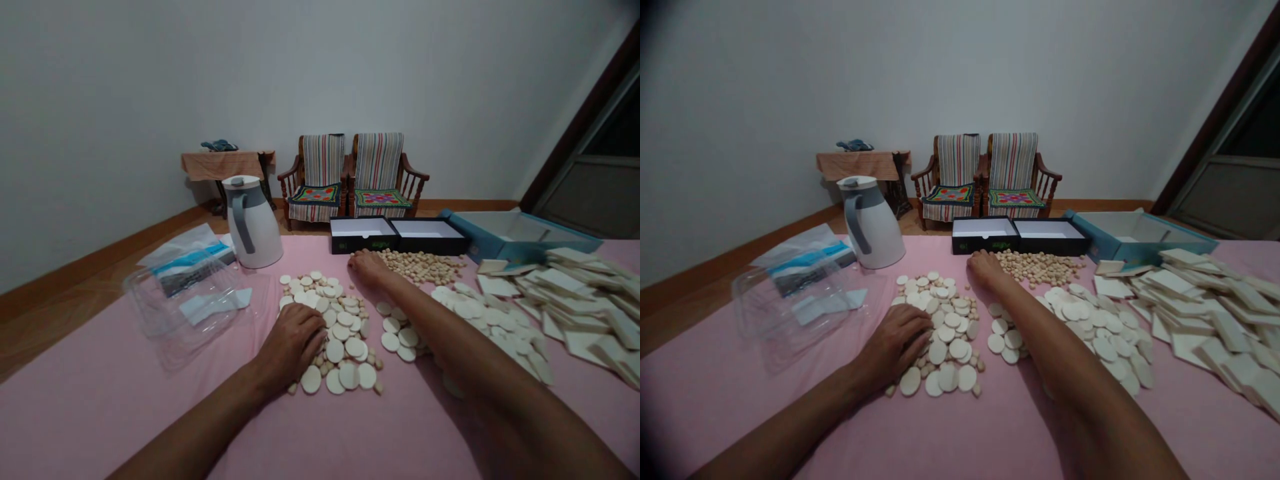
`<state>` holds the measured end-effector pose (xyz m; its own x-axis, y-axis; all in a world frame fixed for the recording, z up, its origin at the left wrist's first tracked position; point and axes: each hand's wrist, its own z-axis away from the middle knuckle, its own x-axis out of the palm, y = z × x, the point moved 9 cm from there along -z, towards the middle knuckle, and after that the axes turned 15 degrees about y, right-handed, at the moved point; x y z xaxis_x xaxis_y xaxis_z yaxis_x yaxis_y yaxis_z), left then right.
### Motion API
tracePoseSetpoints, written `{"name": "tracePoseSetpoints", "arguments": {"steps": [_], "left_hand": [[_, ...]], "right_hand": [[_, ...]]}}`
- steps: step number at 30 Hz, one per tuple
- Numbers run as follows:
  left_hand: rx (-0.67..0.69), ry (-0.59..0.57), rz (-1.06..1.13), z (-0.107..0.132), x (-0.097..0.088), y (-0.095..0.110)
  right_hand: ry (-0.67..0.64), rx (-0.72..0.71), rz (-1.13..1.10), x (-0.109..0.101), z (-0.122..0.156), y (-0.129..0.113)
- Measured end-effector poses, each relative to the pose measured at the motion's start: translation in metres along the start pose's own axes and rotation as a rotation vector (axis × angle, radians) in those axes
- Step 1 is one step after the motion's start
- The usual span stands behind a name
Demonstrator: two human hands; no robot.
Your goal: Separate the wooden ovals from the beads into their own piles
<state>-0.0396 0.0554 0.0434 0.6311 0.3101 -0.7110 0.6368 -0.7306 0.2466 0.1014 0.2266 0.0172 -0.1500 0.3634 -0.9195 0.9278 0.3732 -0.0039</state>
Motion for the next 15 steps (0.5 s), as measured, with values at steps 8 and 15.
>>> {"name": "tracePoseSetpoints", "arguments": {"steps": [8, 15], "left_hand": [[-0.009, 0.021, 0.012, 0.002, 0.001, -0.001], [-0.017, 0.024, 0.021, 0.002, 0.001, -0.003]], "right_hand": [[0.004, -0.006, -0.024, -0.037, 0.018, 0.006], [-0.298, -0.098, -0.254, -0.095, 0.098, 0.02]]}}
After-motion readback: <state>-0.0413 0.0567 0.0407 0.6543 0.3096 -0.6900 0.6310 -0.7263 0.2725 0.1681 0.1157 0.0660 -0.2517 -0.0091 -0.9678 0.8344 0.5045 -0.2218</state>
